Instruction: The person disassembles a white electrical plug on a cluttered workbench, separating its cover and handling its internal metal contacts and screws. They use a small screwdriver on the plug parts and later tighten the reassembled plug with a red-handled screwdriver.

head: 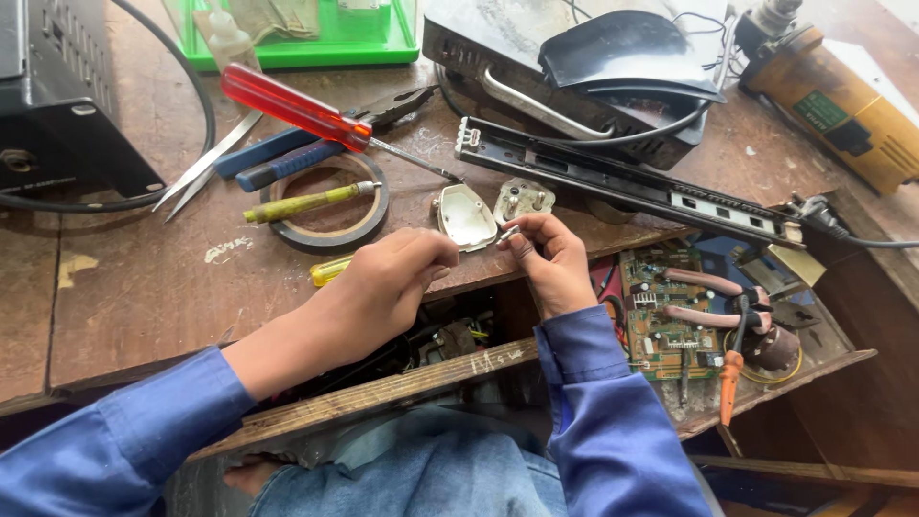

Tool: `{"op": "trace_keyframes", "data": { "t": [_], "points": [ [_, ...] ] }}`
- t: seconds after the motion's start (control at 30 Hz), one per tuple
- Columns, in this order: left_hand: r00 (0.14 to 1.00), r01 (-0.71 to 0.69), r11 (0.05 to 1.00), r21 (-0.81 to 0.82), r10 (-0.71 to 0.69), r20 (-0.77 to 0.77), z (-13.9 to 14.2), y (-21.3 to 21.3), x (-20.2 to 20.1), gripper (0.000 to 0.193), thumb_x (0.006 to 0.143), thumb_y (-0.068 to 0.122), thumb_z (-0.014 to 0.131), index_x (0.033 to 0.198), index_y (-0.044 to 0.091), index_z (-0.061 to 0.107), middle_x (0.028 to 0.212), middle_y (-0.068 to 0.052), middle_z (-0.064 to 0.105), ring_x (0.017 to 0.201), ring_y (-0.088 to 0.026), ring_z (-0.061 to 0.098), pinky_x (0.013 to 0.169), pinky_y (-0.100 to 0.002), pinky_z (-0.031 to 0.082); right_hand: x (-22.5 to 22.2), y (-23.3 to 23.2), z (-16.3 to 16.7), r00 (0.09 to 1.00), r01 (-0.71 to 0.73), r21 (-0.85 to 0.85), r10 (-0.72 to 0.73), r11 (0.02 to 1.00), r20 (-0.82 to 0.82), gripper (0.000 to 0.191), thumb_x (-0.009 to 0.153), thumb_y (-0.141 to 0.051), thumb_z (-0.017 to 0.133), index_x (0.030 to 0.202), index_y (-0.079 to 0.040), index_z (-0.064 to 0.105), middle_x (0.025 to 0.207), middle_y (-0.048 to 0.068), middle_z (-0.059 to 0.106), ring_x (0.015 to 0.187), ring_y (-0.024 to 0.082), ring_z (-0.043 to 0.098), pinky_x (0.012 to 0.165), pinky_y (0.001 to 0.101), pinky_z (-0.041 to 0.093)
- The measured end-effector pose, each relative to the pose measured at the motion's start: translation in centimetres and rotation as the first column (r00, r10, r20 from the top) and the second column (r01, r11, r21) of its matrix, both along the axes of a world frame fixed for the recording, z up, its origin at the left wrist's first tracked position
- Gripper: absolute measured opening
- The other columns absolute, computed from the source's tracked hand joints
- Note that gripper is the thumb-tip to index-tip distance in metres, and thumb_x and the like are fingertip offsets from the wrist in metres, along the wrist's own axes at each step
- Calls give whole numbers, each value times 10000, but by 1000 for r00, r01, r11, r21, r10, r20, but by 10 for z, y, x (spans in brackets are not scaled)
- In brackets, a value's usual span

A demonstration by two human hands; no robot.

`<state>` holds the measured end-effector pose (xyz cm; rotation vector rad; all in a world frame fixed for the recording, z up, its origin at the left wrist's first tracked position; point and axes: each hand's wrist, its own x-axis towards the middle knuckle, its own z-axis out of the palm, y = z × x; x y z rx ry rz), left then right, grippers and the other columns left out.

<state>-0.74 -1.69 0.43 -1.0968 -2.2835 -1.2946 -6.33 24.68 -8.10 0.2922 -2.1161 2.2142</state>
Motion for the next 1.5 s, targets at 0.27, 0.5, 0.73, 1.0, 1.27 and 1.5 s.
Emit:
{"op": "trace_keyframes", "data": {
  "t": [0.27, 0.5, 0.73, 1.0, 1.27, 1.5],
  "points": [
    [997, -31, 999, -29, 28, -71, -7, 1, -4, 234, 906, -67, 577, 1133, -11, 596, 1068, -191, 655, 1035, -367, 655, 888, -415, 534, -3, -1, -12, 1000, -17, -76, 16, 997, -8, 199, 953, -118, 754, 1094, -5, 673, 995, 62, 715, 931, 125, 672, 863, 267, 541],
    [995, -71, 996, -54, 67, -78, -5, 18, -5, 195, 932, 18, 634, 1122, -8, 598, 1036, -188, 647, 1016, -369, 635, 873, -442, 511, -4, 7, -17, 1000, 1, -78, 0, 997, 15, 219, 911, -146, 786, 1061, -22, 684, 909, 55, 734, 876, 120, 687, 827, 260, 536],
    [995, -56, 998, -21, 54, -80, -8, 49, -25, 253, 929, 27, 648, 1177, -12, 616, 1029, -197, 615, 984, -381, 622, 840, -443, 507, -7, 13, -22, 1000, -8, -77, 9, 997, 18, 180, 905, -154, 804, 993, -25, 715, 884, 45, 723, 837, 105, 666, 800, 248, 529],
    [998, -63, 994, 88, 64, -10, -17, 65, -36, 144, 946, 48, 679, 1079, 0, 655, 983, -170, 651, 899, -353, 677, 778, -411, 541, -2, 13, -22, 999, -26, -87, 27, 996, 17, 167, 905, -117, 800, 1012, -12, 725, 892, 33, 711, 833, 90, 652, 792, 238, 522],
    [996, -88, 992, 94, 87, 15, -21, 63, -37, 149, 941, 18, 652, 1089, -1, 646, 984, -174, 662, 921, -357, 686, 791, -415, 541, -1, 12, -25, 999, -16, -15, 15, 1000, -32, 174, 897, -59, 811, 1045, -11, 732, 944, 17, 687, 864, 67, 583, 802, 224, 488],
    [995, -96, 991, 94, 97, -11, -23, 61, -41, 172, 918, -34, 625, 1085, 0, 648, 988, -178, 660, 931, -364, 680, 800, -420, 538, 3, 4, -15, 998, -27, -103, 33, 994, 57, 166, 928, -135, 764, 1044, -22, 727, 926, 30, 722, 878, 94, 655, 800, 235, 520]
  ]
}}
